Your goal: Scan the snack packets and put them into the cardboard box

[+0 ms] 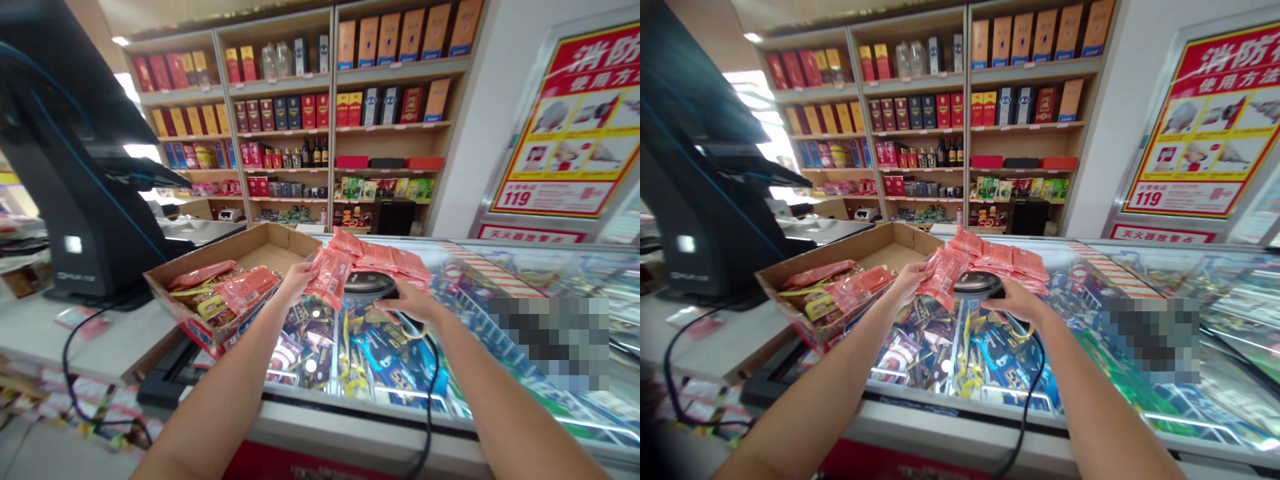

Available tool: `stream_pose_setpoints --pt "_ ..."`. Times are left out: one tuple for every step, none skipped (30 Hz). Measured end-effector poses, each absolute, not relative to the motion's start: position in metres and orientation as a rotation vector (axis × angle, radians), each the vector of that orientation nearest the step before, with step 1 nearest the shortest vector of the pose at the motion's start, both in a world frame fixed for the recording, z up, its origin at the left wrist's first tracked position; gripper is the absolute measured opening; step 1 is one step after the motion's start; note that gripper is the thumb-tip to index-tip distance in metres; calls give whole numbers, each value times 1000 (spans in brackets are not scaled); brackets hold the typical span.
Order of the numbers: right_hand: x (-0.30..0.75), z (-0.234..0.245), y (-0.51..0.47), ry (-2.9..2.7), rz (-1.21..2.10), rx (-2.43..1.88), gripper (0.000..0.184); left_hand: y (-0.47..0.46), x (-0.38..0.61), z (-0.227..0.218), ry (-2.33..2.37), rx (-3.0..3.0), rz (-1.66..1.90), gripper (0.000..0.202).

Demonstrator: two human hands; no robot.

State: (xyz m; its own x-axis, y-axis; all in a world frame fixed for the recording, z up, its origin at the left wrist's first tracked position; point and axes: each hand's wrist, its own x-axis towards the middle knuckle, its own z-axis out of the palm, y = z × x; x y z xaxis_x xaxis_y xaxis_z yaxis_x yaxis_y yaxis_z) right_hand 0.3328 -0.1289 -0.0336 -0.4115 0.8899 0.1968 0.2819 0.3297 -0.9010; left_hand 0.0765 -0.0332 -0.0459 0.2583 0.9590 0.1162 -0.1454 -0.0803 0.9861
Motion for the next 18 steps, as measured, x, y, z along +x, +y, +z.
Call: stream_pose_setpoints --pt "332 -32 -129 -1860 1072 -1019 31 -33 76 -46 852 1275 1132 26" --pt "332 -31 -129 -1838 1068 -1001 30 -32 75 -46 841 1254 1127 26" --pt "332 -29 -128 -1804 1059 -977 30 -33 74 -46 832 1241 1125 27" --pt "334 -27 -127 -1756 1043 -947 31 -34 74 -46 822 1232 1123 28" --pt "336 -25 -126 -1691 1021 -917 32 -35 74 -46 808 1223 1120 30" --pt "339 -24 -125 -1611 995 -892 32 -37 74 -45 793 1217 1116 31" --pt "344 -22 -124 -1519 971 -873 32 -40 76 -43 781 1213 1110 32" --pt "350 -21 -122 -1417 947 -862 32 -41 78 -42 770 1214 1107 32" --pt "356 -20 -121 -1316 920 -858 32 -43 81 -39 759 1220 1111 32" --pt "362 -19 -119 -1224 893 -859 31 -43 85 -36 750 1233 1120 31" --pt "367 -18 -118 -1141 860 -860 31 -42 91 -33 745 1252 1134 30" --pt "372 -17 -116 -1068 822 -858 30 -39 98 -28 747 1275 1155 28" --pt "377 -17 -114 -1005 781 -853 30 -35 107 -22 757 1305 1179 26" --pt "380 -17 -113 -955 740 -848 29 -29 118 -15 773 1343 1205 24" --pt "382 -17 -112 -914 705 -841 28 -21 130 -8 801 1390 1235 21" --pt "383 -17 -111 -887 679 -834 28 -13 143 0 844 1444 1268 19" --pt "384 -17 -110 -870 657 -827 27 -4 156 8 895 1503 1296 16" --pt "384 -17 -110 -864 642 -820 26 5 170 15 940 1562 1306 13"
